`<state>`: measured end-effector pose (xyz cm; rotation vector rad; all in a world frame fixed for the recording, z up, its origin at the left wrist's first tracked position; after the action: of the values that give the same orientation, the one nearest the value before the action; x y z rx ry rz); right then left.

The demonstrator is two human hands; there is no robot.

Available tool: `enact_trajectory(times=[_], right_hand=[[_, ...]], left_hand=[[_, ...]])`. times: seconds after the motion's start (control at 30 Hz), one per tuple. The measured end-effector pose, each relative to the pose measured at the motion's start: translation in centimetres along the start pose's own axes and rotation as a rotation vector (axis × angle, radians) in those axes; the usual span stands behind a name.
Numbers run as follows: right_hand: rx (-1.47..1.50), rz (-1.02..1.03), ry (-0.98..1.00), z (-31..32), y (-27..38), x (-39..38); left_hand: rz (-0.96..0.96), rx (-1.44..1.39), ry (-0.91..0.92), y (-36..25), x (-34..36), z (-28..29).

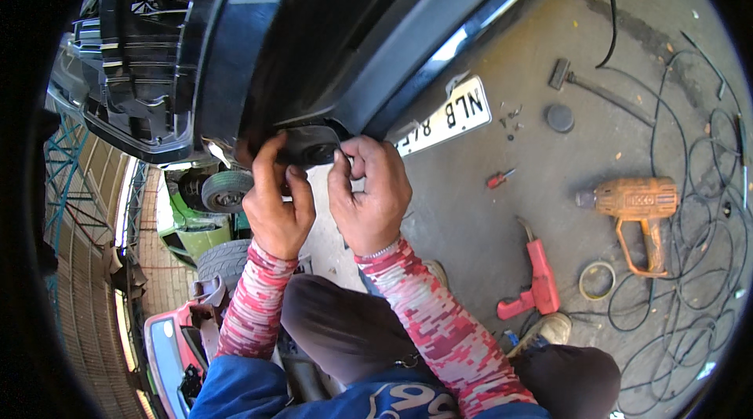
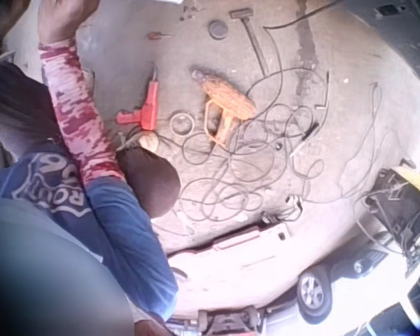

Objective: The person picks up a black plastic car part, walks to a black car, and installs the part into the front bumper area. They align and press the part into place, adjusting it with both hands.

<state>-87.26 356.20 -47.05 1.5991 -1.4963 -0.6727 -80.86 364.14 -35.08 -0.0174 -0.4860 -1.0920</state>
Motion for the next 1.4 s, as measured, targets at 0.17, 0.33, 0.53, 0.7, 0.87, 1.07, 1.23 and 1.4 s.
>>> enact_trajectory(times=[0.17,0.33,0.53,0.7,0.87,1.07,1.23,1.4], right_hand=[[0.005,0.079,-0.048,0.0,-0.4,0.1],[0.062,0.096,-0.05,-0.1,-0.8,0.8],[0.012,0.119,-0.022,-0.3,-0.2,1.4],[0.007,0.111,-0.071,-0.1,0.1,1.0],[-0.022,0.058,-0.008,-0.4,-0.7,0.0],[-0.075,0.169,-0.034,-0.5,-0.9,-0.9],[-0.144,0.117,-0.034,-0.5,-1.5,-1.2],[-0.027,0.034,-0.083,-0.2,-2.3,-1.1]], left_hand=[[0.178,-0.256,0.002,2.8,-2.5,-2.2],[0.213,-0.273,0.037,5.3,-4.0,-5.5],[0.224,-0.233,0.128,7.2,-6.1,-9.0],[0.337,-0.348,0.166,8.0,-6.5,-10.9],[0.796,-0.783,0.213,11.1,-7.4,-14.7],[1.271,-1.653,0.295,11.6,-8.9,-18.0],[1.242,-1.894,0.217,11.3,-7.7,-17.8],[1.246,-1.959,0.32,10.5,-7.1,-18.0]])
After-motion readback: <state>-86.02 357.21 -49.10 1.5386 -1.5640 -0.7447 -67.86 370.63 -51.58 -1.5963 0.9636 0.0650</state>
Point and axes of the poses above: each hand's wrist, its own x-axis towards the middle knuckle, its own z-axis out of the back of the hand, y = z × x, the point moved 6 cm from there along x, towards the middle knuckle, and after that the axes turned 2 degrees about y, right-handed, at the moved point
